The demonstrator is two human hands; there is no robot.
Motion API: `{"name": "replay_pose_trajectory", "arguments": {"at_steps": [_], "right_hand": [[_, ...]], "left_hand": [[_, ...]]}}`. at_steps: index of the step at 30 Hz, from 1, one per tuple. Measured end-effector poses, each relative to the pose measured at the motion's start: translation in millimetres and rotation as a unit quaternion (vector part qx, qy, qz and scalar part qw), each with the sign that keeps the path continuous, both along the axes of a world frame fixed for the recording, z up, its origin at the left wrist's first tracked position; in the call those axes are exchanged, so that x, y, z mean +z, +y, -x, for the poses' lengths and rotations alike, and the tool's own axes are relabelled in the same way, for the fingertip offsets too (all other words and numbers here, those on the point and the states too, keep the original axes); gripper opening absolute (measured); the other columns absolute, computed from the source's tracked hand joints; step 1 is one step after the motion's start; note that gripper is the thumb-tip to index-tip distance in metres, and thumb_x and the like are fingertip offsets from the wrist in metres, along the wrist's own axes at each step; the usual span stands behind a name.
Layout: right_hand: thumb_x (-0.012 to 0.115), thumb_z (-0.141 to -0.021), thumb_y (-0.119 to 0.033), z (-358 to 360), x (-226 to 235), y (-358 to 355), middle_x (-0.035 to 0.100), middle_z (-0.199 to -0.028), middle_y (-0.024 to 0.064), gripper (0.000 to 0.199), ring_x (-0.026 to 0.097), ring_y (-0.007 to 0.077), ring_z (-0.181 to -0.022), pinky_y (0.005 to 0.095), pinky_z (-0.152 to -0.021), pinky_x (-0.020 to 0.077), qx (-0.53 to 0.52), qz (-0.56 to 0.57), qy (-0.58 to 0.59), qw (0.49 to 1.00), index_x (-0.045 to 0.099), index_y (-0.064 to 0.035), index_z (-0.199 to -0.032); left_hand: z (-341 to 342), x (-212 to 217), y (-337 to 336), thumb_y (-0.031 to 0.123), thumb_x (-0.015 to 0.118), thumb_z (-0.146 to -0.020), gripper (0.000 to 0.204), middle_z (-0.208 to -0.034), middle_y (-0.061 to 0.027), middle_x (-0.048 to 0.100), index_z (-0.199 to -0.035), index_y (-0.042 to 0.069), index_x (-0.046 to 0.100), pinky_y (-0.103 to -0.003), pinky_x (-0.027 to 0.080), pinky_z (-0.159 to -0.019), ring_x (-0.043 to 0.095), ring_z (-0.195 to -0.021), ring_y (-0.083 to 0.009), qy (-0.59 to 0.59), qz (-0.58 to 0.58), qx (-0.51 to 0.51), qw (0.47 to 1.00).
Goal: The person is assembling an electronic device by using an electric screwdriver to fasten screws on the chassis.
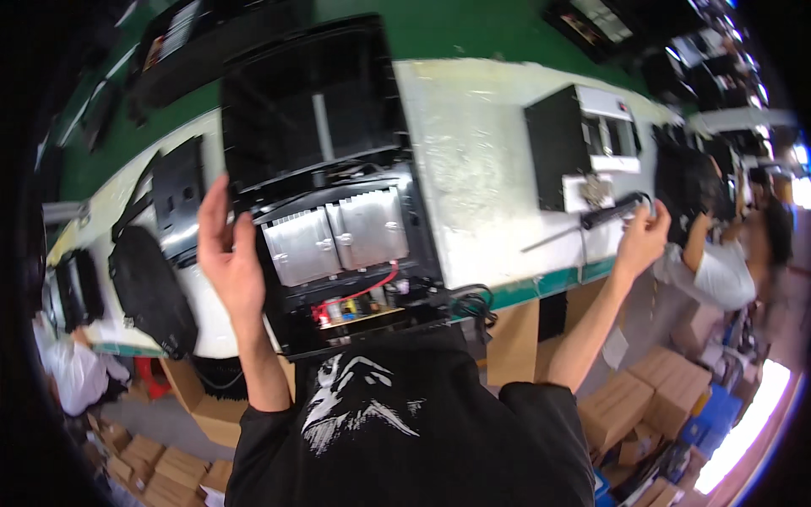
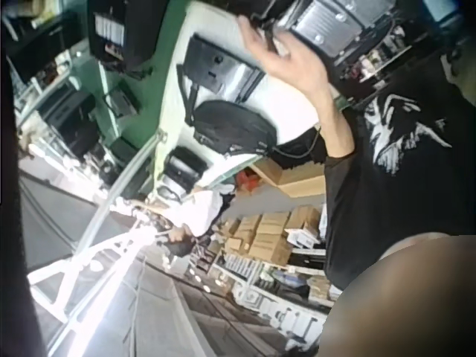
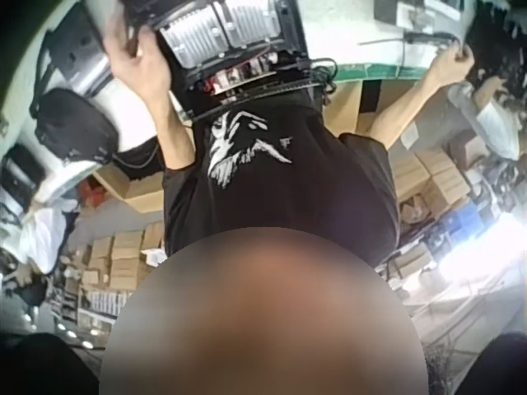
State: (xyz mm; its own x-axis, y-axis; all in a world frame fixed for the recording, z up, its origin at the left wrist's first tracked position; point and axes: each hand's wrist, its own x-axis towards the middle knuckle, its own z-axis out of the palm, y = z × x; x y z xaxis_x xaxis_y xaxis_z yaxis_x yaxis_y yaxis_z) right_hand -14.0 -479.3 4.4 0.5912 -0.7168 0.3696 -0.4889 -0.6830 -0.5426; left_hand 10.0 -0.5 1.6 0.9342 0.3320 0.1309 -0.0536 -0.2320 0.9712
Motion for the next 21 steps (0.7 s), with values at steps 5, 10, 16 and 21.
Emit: {"name": "replay_pose_trajectory", "arguments": {"at_steps": [5, 10, 16, 21], "right_hand": [[0.041, -0.079, -0.066, 13, -96, -104, 0.063, -0.071, 0.0202, 0.078, 0.063, 0.0274, -0.065, 0.0380, -0.068, 0.0463, -0.136, -0.122, 0.280, 0.943, 0.059, 0.0101, -0.085], [0.052, -0.073, -0.050, 1, -128, -153, 0.061, -0.085, 0.0301, 0.066, 0.059, 0.0418, -0.084, 0.0439, -0.078, 0.0438, -0.131, -0.079, 0.268, 0.951, 0.060, 0.0138, -0.087], [0.055, -0.076, -0.034, 11, -118, -108, 0.060, -0.074, 0.0148, 0.038, 0.060, 0.0249, -0.072, 0.0360, -0.063, 0.0465, -0.090, -0.300, -0.116, 0.943, 0.059, 0.0020, -0.087], [0.052, -0.076, -0.023, 60, -24, -107, 0.059, -0.085, 0.0110, 0.035, 0.057, 0.0203, -0.076, 0.0309, -0.068, 0.0467, 0.174, -0.397, -0.416, 0.799, 0.053, 0.0023, -0.101]], "left_hand": [[0, -3, -4, -0.009, 0.045, -0.082, 0.045, -0.133, -0.0128, 0.043, -0.127, -0.002, 0.042, -0.026, 0.033, -0.096, 0.038, -0.127, -0.0217, 0.001, 0.020, -0.003, 1.000], [4, -4, -11, -0.006, 0.045, -0.082, 0.051, -0.137, -0.0156, 0.037, -0.131, -0.003, 0.035, -0.033, 0.021, -0.106, 0.031, -0.130, -0.0244, 0.001, 0.052, -0.042, 0.998], [33, -4, -4, -0.004, 0.051, -0.074, 0.065, -0.138, -0.0174, 0.034, -0.135, -0.005, 0.028, -0.032, 0.019, -0.107, 0.032, -0.129, -0.0245, 0.045, 0.097, -0.060, 0.992], [38, -7, -8, -0.005, 0.041, -0.060, 0.078, -0.138, -0.0180, 0.034, -0.136, -0.006, 0.027, -0.031, 0.023, -0.106, 0.034, -0.128, -0.0230, 0.086, 0.128, -0.026, 0.988]]}}
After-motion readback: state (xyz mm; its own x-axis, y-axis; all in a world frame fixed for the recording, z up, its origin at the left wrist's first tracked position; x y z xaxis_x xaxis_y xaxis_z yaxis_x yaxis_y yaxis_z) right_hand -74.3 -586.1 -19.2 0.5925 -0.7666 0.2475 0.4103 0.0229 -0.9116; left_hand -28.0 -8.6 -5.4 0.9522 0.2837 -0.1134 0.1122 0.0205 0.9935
